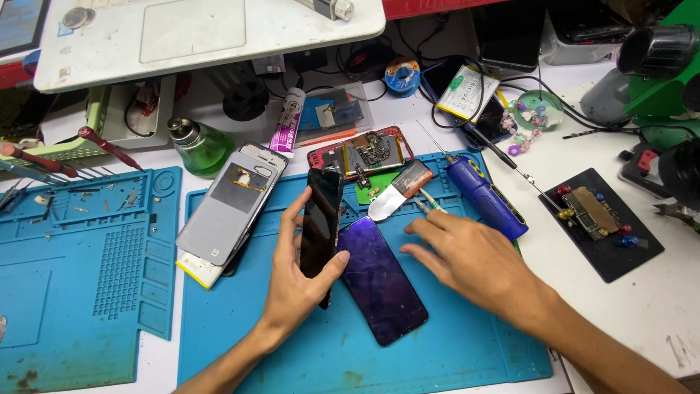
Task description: Disassembling a smartphone by removing screws, internal components, and the screen using various repair tools.
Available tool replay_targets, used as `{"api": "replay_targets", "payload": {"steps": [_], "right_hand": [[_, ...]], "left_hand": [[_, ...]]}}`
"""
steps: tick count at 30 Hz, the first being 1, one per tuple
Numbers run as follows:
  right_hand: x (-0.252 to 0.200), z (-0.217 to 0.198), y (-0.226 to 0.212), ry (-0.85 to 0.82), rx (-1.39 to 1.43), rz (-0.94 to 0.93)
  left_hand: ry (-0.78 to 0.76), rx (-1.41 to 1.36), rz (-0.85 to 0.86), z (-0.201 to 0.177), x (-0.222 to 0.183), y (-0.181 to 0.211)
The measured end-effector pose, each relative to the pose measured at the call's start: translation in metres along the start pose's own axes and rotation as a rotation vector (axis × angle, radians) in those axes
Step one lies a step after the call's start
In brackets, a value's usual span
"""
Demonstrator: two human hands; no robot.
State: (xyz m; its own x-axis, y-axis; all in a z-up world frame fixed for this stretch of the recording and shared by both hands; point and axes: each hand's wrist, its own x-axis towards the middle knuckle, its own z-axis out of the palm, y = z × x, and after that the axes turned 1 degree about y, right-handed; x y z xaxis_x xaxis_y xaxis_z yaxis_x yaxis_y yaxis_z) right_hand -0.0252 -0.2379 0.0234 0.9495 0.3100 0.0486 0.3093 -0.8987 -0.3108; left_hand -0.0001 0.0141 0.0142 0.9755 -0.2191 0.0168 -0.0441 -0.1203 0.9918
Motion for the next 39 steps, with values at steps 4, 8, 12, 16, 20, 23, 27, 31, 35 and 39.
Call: {"api": "replay_targets", "payload": {"steps": [4, 8, 12, 16, 20, 23, 27, 31, 35, 39], "right_hand": [[-0.002, 0.008, -0.006, -0.036, 0.026, -0.055], [-0.001, 0.004, -0.011, 0.034, 0.107, -0.016], [0.006, -0.016, -0.019, -0.048, 0.499, 0.194], [0.01, -0.019, -0.023, -0.156, 0.595, 0.354], [0.012, -0.021, -0.027, -0.218, 0.645, 0.411], [0.012, -0.021, -0.031, -0.242, 0.658, 0.423], [0.013, -0.02, -0.031, -0.253, 0.67, 0.446], [0.013, -0.02, -0.03, -0.254, 0.72, 0.445], [0.014, -0.024, -0.034, -0.287, 0.752, 0.496], [0.013, -0.024, -0.035, -0.284, 0.766, 0.524]], "left_hand": [[0.023, 0.159, 0.107, -0.002, 0.005, 0.005], [0.067, 0.655, 0.216, -0.012, 0.011, -0.005], [0.136, 1.111, 0.2, -0.019, 0.014, -0.008], [0.164, 1.323, 0.112, -0.022, 0.014, -0.001], [0.051, 1.395, 0.004, -0.026, 0.01, -0.004], [0.025, 1.426, 0.018, -0.027, 0.006, -0.006], [-0.052, 1.409, -0.039, -0.025, 0.002, 0.0], [-0.109, 1.402, -0.108, -0.026, 0.002, -0.004], [-0.059, 1.479, 0.009, -0.027, 0.002, -0.007], [0.017, 1.563, 0.235, -0.023, -0.003, -0.015]]}}
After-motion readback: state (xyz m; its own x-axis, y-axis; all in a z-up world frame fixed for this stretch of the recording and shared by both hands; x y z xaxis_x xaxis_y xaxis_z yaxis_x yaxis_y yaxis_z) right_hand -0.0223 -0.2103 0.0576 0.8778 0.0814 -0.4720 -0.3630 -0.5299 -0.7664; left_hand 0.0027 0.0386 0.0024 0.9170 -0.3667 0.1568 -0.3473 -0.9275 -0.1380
